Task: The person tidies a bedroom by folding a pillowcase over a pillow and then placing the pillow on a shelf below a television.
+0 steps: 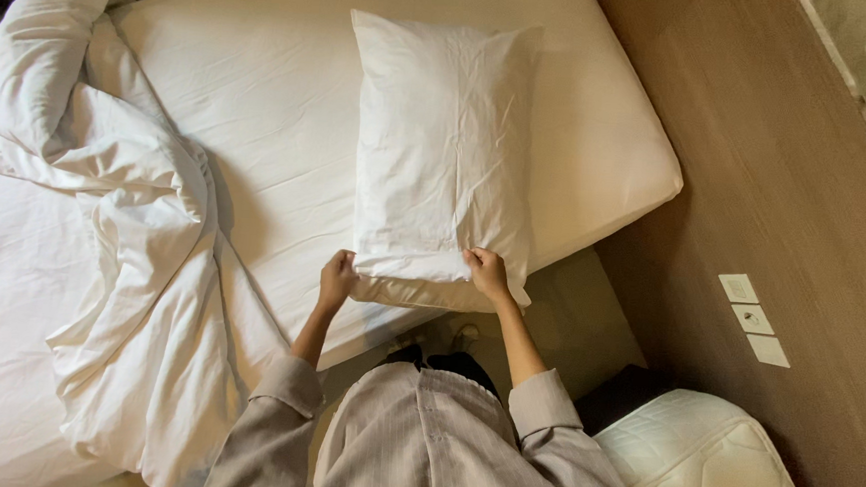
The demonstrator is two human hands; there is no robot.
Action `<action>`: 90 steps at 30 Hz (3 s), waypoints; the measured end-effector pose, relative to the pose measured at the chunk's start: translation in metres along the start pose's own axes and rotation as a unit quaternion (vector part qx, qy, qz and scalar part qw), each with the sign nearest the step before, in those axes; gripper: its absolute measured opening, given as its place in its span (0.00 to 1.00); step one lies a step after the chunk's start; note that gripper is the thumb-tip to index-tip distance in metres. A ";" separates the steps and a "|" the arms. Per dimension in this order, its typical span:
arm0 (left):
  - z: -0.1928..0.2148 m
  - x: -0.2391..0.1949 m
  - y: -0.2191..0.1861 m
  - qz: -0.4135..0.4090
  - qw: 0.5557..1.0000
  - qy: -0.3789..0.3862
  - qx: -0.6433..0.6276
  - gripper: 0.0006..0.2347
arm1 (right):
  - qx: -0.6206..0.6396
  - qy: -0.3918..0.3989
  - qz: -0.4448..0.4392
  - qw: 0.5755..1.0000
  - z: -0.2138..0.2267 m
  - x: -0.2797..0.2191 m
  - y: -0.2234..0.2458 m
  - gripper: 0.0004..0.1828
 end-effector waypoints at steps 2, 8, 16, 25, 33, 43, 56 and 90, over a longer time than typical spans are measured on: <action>0.001 0.007 0.004 0.136 0.918 -0.004 -0.372 0.09 | 0.012 0.032 0.008 0.999 0.003 0.000 0.000 0.17; -0.013 0.013 -0.019 0.063 0.988 -0.058 -0.128 0.12 | 0.043 -0.003 0.018 0.999 0.022 -0.002 0.014 0.13; -0.099 -0.049 -0.073 -0.410 0.855 -0.059 0.312 0.25 | 0.191 0.038 0.022 0.981 0.011 -0.006 0.032 0.11; -0.105 -0.023 -0.097 -0.457 0.851 -0.121 0.229 0.10 | -0.130 -0.013 0.065 0.989 0.044 -0.034 -0.004 0.14; -0.106 -0.019 -0.094 -0.424 0.862 -0.141 0.240 0.09 | -0.173 -0.178 -0.060 0.967 0.075 -0.039 -0.067 0.07; -0.080 0.000 -0.087 -0.303 0.915 -0.119 0.240 0.12 | 0.231 0.048 -0.160 0.959 0.079 0.013 -0.074 0.13; -0.093 -0.009 -0.082 -0.244 0.920 -0.079 0.296 0.11 | -0.199 -0.006 0.122 0.972 0.055 -0.016 -0.047 0.24; -0.037 0.027 -0.057 0.042 0.965 0.217 -0.139 0.21 | -0.182 0.116 -0.066 0.974 0.011 0.029 0.049 0.15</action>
Point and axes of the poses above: each hand's wrist, its own x-axis towards the middle knuckle, its own z-axis out of the back of the hand, y = z × x, the point moved 2 cm from there along x, towards the middle knuckle, and after that the axes turned 8 degrees about z, right-handed, at the moved point
